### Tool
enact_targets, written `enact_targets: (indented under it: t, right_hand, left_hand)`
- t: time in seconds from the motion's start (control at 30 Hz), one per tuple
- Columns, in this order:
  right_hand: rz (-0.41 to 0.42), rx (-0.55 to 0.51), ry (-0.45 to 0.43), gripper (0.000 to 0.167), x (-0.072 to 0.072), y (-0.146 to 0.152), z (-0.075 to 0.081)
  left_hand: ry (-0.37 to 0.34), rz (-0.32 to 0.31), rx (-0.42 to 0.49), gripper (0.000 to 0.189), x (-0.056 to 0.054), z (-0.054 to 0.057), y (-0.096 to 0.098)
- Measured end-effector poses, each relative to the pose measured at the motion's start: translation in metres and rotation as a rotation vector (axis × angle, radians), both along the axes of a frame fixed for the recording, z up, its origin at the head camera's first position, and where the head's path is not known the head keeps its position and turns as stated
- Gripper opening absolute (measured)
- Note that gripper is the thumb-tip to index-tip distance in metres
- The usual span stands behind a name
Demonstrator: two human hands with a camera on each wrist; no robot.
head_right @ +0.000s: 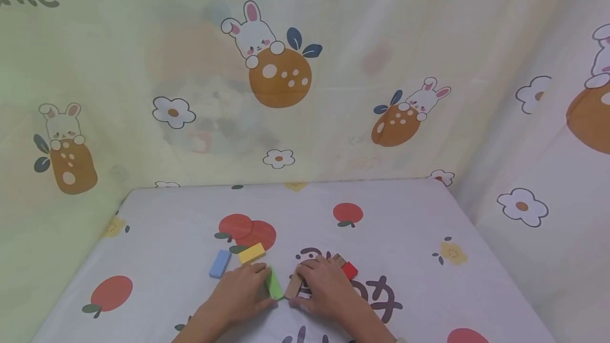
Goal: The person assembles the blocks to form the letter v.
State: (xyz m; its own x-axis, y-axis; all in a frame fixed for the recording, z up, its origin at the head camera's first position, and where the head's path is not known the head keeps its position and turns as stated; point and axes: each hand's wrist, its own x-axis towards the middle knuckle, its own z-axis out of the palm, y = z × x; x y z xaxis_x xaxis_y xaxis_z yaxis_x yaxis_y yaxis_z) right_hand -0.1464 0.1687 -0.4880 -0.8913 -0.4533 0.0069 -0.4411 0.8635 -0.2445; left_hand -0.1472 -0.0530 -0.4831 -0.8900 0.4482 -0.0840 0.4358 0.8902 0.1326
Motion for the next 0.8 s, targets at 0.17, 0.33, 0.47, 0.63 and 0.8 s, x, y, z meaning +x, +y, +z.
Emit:
enact_targets:
  t: [0.17,0.33,0.47,0.63,0.8]
  right_hand:
    - [-0.009,-0.091,-0.03,0.061,-0.002,0.007,0.0]
    - [-0.058,-0.308,-0.1,0.046,-0.008,0.024,0.005]
    - [-0.112,-0.406,-0.14,0.043,-0.01,0.036,0.009]
    - [-0.193,-0.382,-0.088,0.035,-0.007,0.044,0.012]
    - [-0.27,-0.311,-0.021,0.028,-0.004,0.05,0.012]
  left_hand:
    - [0.012,-0.007,0.076,0.061,0.001,-0.002,-0.007]
    - [-0.024,0.007,0.261,0.044,-0.003,0.0,-0.015]
    - [-0.028,-0.029,0.369,0.031,-0.004,0.001,-0.018]
    - [0.056,-0.09,0.283,0.029,0.004,0.003,-0.016]
    - [0.063,-0.1,0.184,0.031,0.015,0.007,-0.012]
